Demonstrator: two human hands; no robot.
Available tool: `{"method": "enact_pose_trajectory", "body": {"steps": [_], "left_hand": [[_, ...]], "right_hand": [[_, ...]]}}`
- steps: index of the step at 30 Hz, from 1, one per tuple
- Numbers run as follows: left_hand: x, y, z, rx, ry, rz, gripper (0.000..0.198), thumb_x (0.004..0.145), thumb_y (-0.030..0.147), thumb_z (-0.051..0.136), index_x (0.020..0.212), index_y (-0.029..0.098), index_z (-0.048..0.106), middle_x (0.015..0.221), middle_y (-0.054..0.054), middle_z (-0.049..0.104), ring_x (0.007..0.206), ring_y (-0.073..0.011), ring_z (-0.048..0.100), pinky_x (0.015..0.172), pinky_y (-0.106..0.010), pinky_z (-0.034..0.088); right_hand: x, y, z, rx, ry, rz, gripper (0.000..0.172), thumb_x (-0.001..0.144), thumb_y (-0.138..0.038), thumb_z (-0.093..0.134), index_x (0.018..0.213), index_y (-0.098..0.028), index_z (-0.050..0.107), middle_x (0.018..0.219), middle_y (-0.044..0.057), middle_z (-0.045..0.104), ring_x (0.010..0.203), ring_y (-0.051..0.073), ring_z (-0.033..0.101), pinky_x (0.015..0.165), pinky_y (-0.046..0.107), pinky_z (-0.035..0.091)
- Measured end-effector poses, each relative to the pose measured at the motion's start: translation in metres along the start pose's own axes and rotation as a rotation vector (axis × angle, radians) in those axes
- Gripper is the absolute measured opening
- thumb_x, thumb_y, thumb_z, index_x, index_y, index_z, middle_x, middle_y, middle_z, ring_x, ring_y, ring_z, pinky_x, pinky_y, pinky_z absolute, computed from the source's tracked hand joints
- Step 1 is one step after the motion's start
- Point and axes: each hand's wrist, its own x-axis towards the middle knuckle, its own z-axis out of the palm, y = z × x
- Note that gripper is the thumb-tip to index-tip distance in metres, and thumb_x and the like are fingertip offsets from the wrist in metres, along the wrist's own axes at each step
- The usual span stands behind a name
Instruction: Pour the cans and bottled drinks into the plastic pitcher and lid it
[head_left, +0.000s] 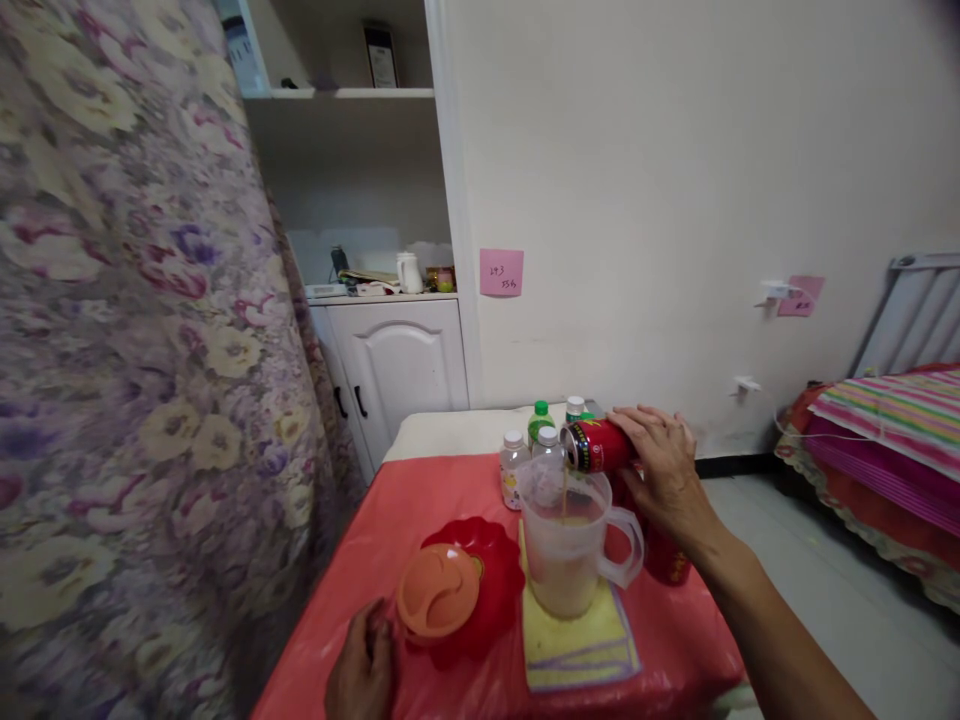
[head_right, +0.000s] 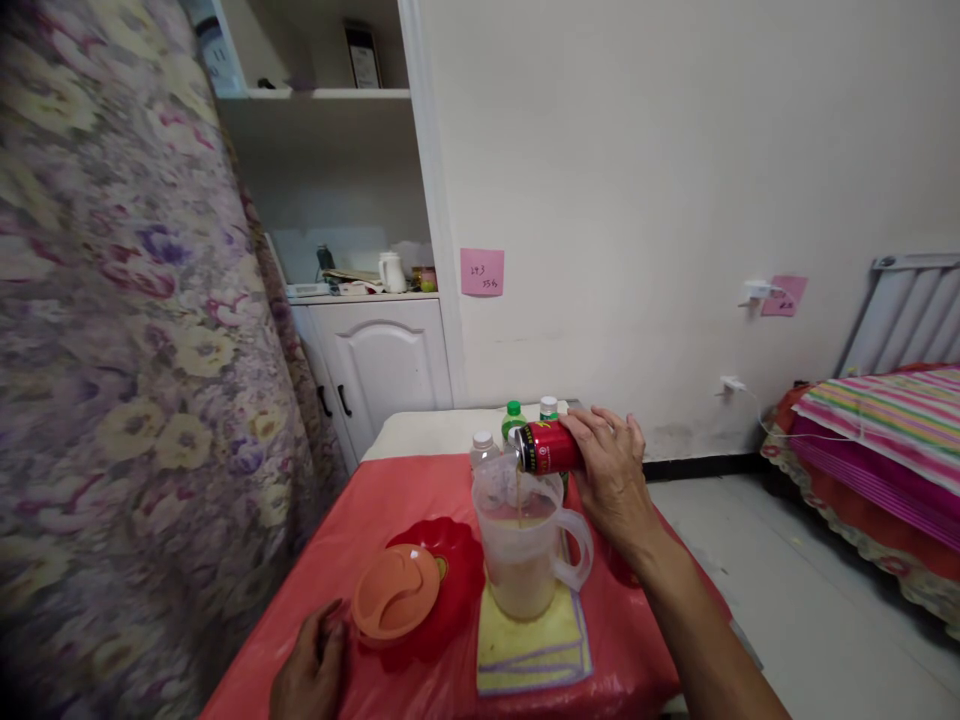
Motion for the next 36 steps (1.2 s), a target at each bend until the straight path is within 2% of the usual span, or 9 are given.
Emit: {"method": "enact_pose_trajectory", "body": {"steps": [14, 22, 36], "left_hand": [[0.001, -0.001, 0.002, -0.015, 0.002, -0.001, 0.051, 0.085, 0.056, 0.040, 0.114, 0.020, 0.062, 0.120, -0.016, 0.076, 0.105, -0.0302, 0.074, 0.089, -0.041, 0.058], [0.001, -0.005, 0.002, -0.005, 0.003, 0.011, 0.050, 0.086, 0.056, 0.040, 0.115, 0.021, 0.062, 0.120, -0.016, 0.077, 0.105, -0.0298, 0.074, 0.088, -0.040, 0.058], [0.001, -0.002, 0.001, 0.007, 0.009, 0.020, 0.047, 0.086, 0.054, 0.041, 0.112, 0.022, 0.062, 0.116, -0.015, 0.078, 0.102, -0.0298, 0.075, 0.085, -0.040, 0.059]], "right_hand": [[0.001, -0.002, -0.005, -0.017, 0.015, 0.005, 0.058, 0.086, -0.006, 0.057, 0.139, -0.029, 0.049, 0.139, 0.008, 0.062, 0.132, 0.034, 0.048, 0.115, 0.068, 0.026], [0.002, 0.002, -0.006, -0.041, 0.026, -0.013, 0.056, 0.086, -0.006, 0.057, 0.138, -0.029, 0.052, 0.136, 0.010, 0.062, 0.131, 0.035, 0.050, 0.114, 0.069, 0.028], [0.002, 0.003, -0.011, -0.055, 0.034, -0.003, 0.063, 0.082, -0.001, 0.057, 0.138, -0.029, 0.052, 0.138, 0.012, 0.057, 0.132, 0.035, 0.049, 0.114, 0.069, 0.028]]}}
